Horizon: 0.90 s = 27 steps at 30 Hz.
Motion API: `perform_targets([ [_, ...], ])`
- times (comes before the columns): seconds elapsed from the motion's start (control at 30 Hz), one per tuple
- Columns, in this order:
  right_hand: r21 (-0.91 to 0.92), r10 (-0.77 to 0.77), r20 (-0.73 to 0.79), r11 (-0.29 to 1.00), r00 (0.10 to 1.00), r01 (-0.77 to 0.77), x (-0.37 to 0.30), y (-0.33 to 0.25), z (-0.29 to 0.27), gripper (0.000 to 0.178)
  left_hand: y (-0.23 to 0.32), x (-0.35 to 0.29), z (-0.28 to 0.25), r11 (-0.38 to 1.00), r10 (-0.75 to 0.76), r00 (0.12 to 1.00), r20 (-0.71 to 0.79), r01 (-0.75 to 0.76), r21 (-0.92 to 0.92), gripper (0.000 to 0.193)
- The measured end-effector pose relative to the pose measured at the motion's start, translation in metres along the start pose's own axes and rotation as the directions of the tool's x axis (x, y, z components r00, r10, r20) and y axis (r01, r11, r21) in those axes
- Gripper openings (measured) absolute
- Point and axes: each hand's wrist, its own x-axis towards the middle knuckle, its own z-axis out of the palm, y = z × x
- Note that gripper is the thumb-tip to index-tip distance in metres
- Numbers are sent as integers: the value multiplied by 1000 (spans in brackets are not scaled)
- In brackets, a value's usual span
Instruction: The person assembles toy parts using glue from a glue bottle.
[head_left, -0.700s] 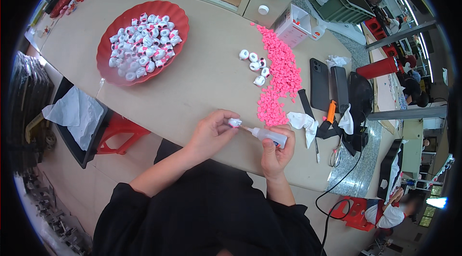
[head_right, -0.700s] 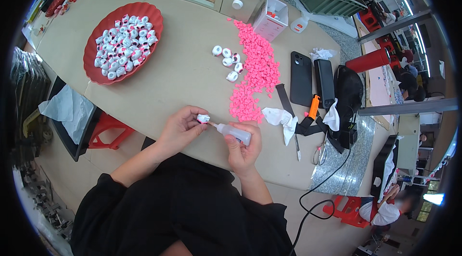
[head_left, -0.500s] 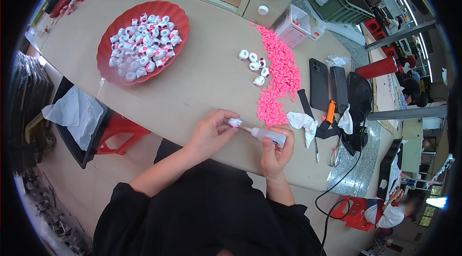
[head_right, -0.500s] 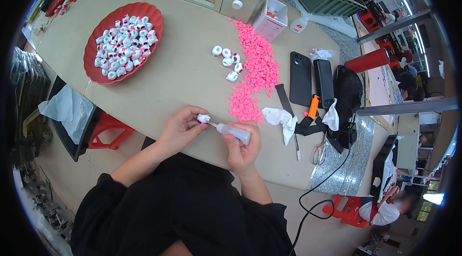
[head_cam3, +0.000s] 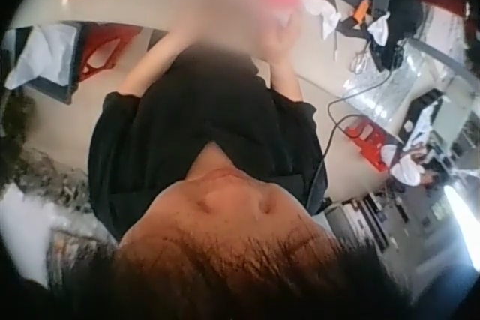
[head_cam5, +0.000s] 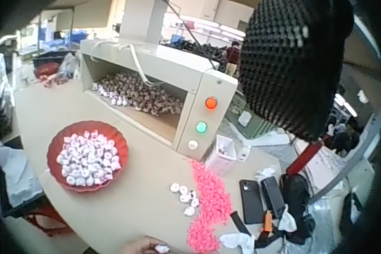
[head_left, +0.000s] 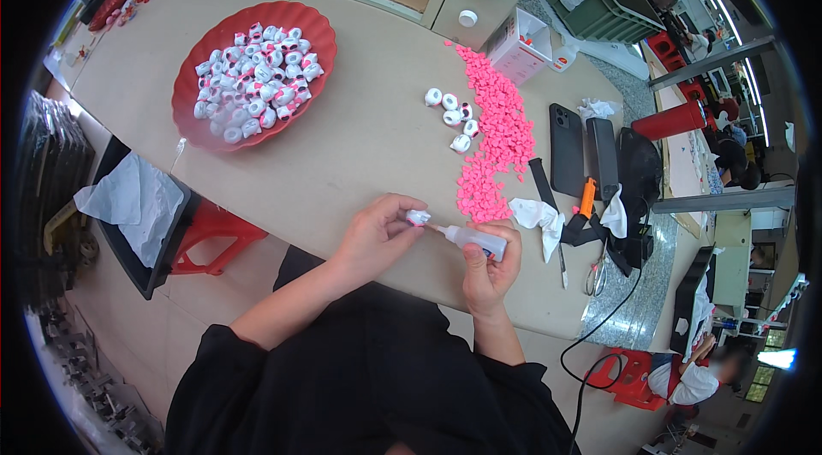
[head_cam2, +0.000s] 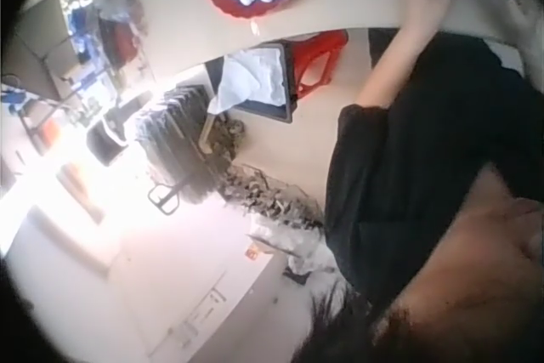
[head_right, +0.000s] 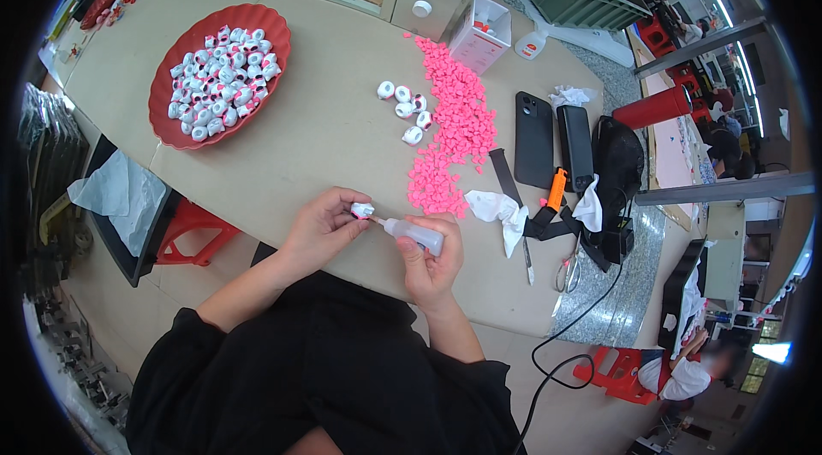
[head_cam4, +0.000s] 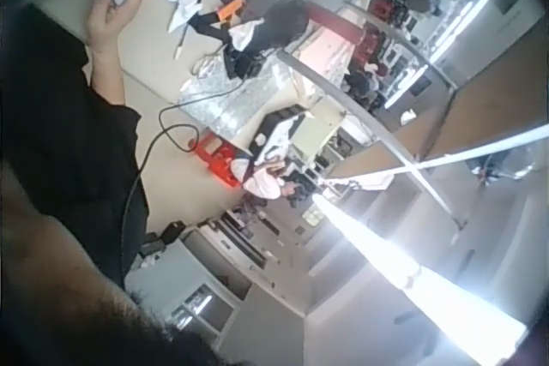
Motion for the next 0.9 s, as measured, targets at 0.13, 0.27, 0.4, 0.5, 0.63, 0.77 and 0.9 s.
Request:
perform_targets([
  [0.13, -22, -22, 8, 1000, 1000, 22, 0, 3, -1, 27, -1, 0, 0, 1000, -15, 1000, -1, 15, -1, 22],
  [0.27, -25, -5, -3, 1000, 1000, 5, 0, 1, 1, 27, 0, 0, 1, 1000, 11, 1000, -1, -11, -14, 22],
  [0.4, -63, -78, -6, 995, 997, 77, 0, 3, 2, 28, 0, 0, 1, 1000, -2, 1000, -3, 2, -13, 23],
  [0.5, -101, -163, -1, 982, 987, 162, 1, 5, 3, 28, 3, 0, 1, 999, -17, 1000, -4, 17, -35, 23],
  [0.63, -190, -303, 26, 934, 953, 302, 4, 3, 4, 27, 3, 0, 0, 997, -60, 998, -10, 59, -41, 23],
  [0.77, -211, -311, 18, 928, 950, 307, 4, 2, 4, 28, 9, 0, 1, 994, -88, 996, -8, 87, -67, 23],
  [0.9, -238, -309, 25, 922, 951, 306, 5, 3, 2, 28, 9, 0, 1, 995, -78, 997, -17, 77, -60, 23],
])
